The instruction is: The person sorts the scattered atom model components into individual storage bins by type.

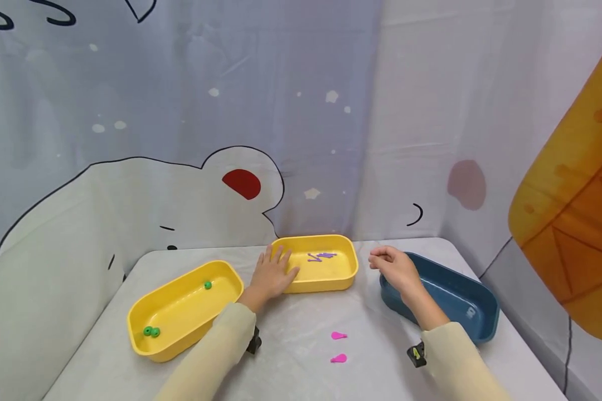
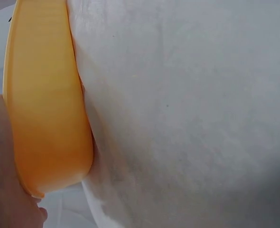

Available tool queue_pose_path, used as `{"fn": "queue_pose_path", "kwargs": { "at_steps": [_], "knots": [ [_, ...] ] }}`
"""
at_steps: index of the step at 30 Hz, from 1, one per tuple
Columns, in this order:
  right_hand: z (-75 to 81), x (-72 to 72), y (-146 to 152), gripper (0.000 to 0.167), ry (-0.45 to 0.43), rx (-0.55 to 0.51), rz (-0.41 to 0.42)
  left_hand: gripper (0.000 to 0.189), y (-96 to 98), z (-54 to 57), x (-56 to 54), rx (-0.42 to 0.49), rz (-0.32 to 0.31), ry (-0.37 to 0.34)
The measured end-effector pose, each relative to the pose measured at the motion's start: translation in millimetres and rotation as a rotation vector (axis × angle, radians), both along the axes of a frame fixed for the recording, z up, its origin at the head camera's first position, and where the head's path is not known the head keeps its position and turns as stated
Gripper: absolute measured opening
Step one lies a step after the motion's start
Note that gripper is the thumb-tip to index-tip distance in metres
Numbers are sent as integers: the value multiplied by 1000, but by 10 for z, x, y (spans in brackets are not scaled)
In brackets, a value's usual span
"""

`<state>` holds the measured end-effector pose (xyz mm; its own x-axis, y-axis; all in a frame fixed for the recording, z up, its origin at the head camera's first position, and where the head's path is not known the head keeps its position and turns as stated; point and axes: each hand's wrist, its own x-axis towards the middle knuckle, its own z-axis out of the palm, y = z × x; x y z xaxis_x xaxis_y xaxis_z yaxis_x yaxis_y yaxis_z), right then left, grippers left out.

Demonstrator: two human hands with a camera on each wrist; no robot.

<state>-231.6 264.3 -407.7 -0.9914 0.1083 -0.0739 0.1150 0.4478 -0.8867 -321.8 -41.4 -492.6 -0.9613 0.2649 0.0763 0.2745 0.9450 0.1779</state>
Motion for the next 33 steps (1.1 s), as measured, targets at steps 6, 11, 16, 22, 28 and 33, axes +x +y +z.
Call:
{"fn": "queue_pose_path", "kwargs": {
  "at_steps": [6,11,16,22,28,33],
  "knots": [
    [5,223,159,52,40,84,31,72,-18,-15,-22,32,-10,1],
    [-59,363,267,59,100,190,87,73,-34,-1,-18,40,-10,-5],
    [-117,499,379,63,176,291,122,73,-34,28,-14,40,-24,-16],
    [-143,685,515,68,220,411,114,73,-19,43,-27,60,-27,-61],
    [-187,852,662,74,215,468,97,75,-19,91,-35,63,-37,-106],
    [-285,923,807,76,250,531,86,75,-27,151,-45,74,-58,-93]
  ]
}}
